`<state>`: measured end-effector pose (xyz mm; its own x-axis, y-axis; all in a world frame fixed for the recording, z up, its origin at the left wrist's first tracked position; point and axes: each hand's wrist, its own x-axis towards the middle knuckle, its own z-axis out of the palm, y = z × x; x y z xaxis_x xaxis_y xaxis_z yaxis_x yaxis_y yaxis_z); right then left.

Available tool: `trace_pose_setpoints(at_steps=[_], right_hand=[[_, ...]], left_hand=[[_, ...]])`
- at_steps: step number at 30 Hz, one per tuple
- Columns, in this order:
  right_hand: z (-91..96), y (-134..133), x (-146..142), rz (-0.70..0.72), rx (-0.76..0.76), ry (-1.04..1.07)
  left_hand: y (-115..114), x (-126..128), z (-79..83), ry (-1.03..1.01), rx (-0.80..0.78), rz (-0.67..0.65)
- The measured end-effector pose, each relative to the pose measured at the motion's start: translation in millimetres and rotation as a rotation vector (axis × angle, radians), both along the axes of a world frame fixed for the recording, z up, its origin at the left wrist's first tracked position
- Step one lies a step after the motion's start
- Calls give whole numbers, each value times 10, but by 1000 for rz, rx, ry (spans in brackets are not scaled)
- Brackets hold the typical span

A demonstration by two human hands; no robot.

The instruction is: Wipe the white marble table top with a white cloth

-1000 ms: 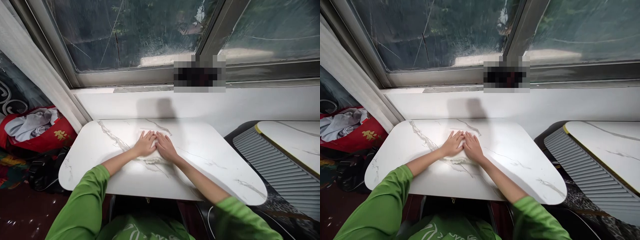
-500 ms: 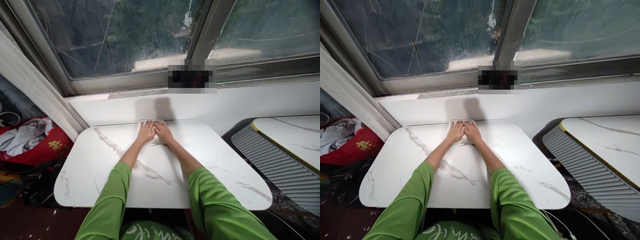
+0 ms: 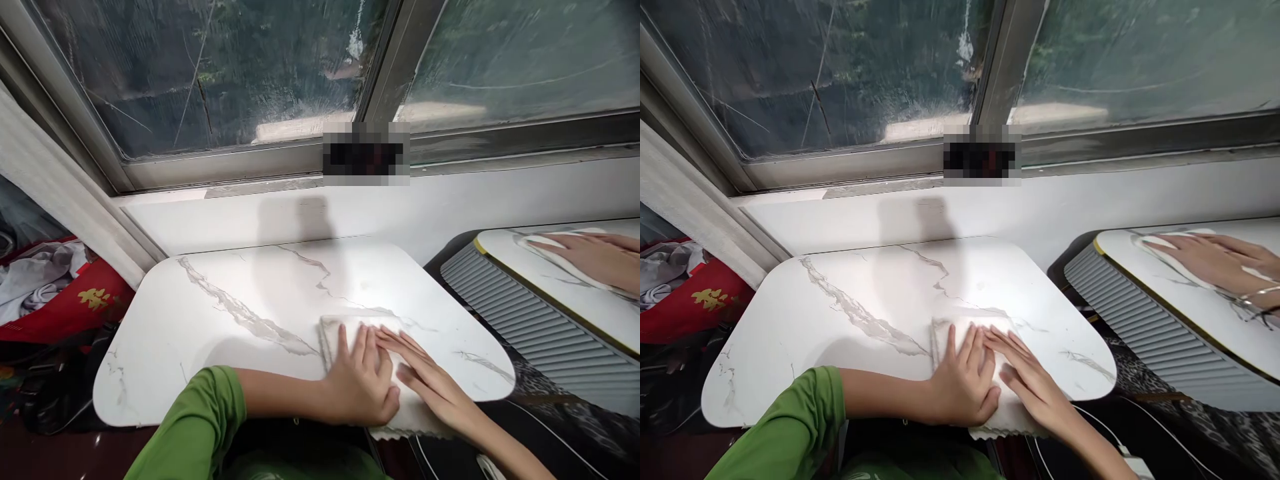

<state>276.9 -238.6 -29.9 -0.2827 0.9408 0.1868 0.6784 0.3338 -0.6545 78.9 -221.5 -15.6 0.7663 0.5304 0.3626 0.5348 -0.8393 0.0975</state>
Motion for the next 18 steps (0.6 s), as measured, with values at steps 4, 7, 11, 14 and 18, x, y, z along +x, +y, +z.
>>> trace_pose_setpoints(at_steps=[4, 7, 11, 14, 18], right_hand=[[9, 114, 153, -122, -87, -7], [2, 463, 114, -156, 4, -94], [-34, 1129, -92, -234, 179, -228], [-15, 1688, -263, -294, 207, -214], [76, 2241, -404, -320, 202, -137]], left_hand=[[104, 270, -54, 2, -23, 14], [491, 361, -53, 27, -75, 25], [1313, 290, 32, 99, -162, -76], [1901, 212, 71, 96, -181, -46], [2350, 203, 60, 54, -194, 105]])
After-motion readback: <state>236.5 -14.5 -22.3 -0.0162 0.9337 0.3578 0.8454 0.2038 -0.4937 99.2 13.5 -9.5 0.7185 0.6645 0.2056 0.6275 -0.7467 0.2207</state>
